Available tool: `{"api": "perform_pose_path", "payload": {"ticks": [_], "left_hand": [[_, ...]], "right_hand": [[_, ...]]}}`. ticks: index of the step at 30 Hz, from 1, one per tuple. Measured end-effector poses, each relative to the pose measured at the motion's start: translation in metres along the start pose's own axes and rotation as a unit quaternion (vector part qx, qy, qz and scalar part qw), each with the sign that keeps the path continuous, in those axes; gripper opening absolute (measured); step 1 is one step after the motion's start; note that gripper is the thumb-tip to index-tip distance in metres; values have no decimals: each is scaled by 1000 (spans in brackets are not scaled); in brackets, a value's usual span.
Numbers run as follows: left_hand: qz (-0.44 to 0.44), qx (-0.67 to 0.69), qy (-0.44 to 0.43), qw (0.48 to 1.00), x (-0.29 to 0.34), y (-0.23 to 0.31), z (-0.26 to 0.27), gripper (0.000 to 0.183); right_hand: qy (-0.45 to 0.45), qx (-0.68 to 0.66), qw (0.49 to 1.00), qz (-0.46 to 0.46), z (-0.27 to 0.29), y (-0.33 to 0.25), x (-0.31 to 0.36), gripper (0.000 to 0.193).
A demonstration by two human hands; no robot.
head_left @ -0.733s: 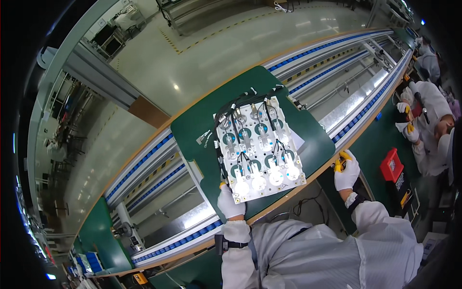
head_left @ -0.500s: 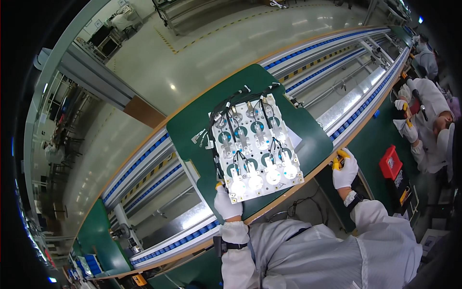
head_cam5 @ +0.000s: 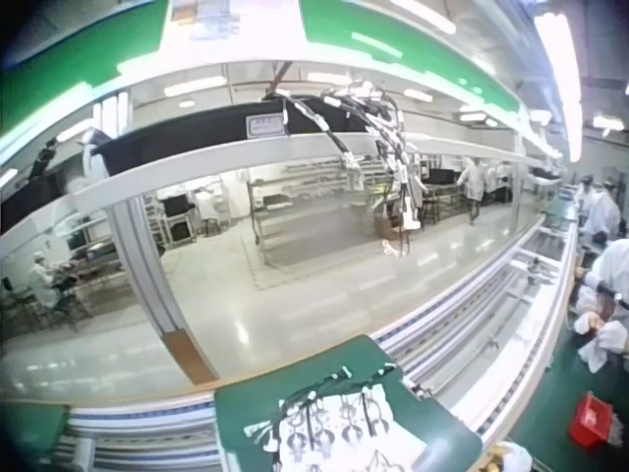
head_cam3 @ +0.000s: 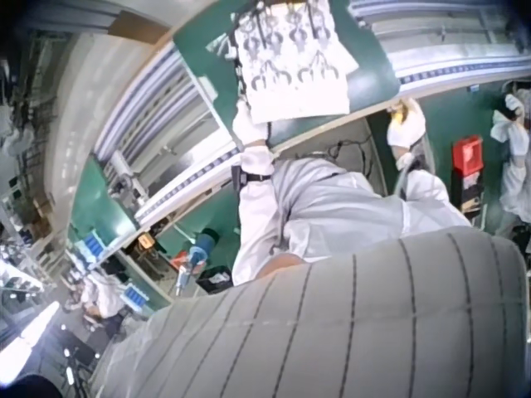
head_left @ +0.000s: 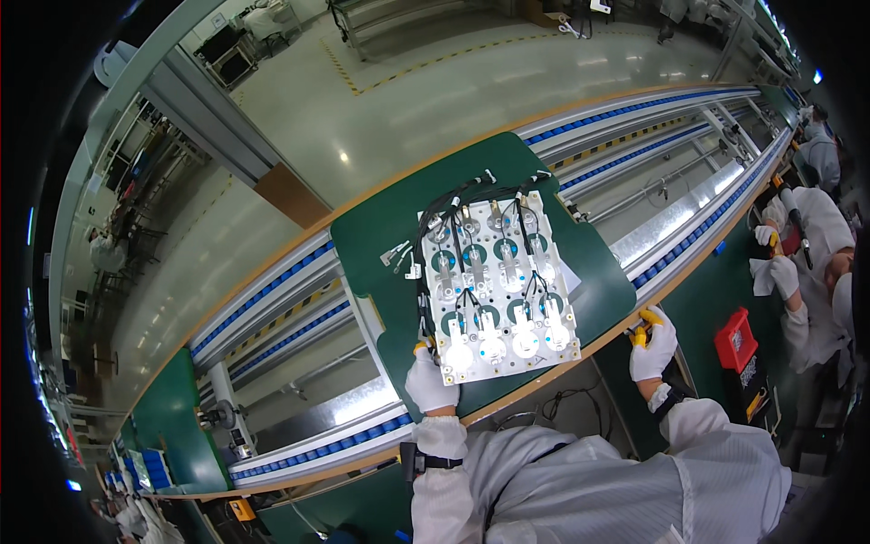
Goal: The worker is assembling a battery or power unit by installing components and using a pneumatic screwdriver.
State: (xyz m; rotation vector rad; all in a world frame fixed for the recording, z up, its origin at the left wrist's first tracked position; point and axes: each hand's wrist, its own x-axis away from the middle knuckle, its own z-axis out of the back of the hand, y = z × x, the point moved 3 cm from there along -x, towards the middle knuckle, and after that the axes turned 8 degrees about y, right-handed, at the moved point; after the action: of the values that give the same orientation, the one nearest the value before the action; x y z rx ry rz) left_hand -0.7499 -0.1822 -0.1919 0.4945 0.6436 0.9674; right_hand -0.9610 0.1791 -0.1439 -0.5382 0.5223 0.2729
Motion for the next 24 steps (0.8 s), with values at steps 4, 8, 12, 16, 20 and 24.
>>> {"api": "perform_pose_path", "payload": {"ticks": [4,8,12,16,20,24], "left_hand": [[10,34,0,999,5,-14,-8,31],[-21,104,26,994,4,-24,-16,30],[-14,83,13,996,5,-21,-17,29],[26,54,-33,998,3,-12,-1,30],[3,22,-4,1000,4,2,5,20],[15,-35,-21,999,4,14,19,15]], "right_hand": [[-2,-18,1000,12,-1,1,-3,34],[16,0,999,39,1,-4,-6,32],[18,10,999,39,0,0,-5,31],[26,9,999,38,-4,-4,-2,27],[31,13,999,37,-3,-2,0,26],[30,16,999,30,-2,-4,0,25]]}}
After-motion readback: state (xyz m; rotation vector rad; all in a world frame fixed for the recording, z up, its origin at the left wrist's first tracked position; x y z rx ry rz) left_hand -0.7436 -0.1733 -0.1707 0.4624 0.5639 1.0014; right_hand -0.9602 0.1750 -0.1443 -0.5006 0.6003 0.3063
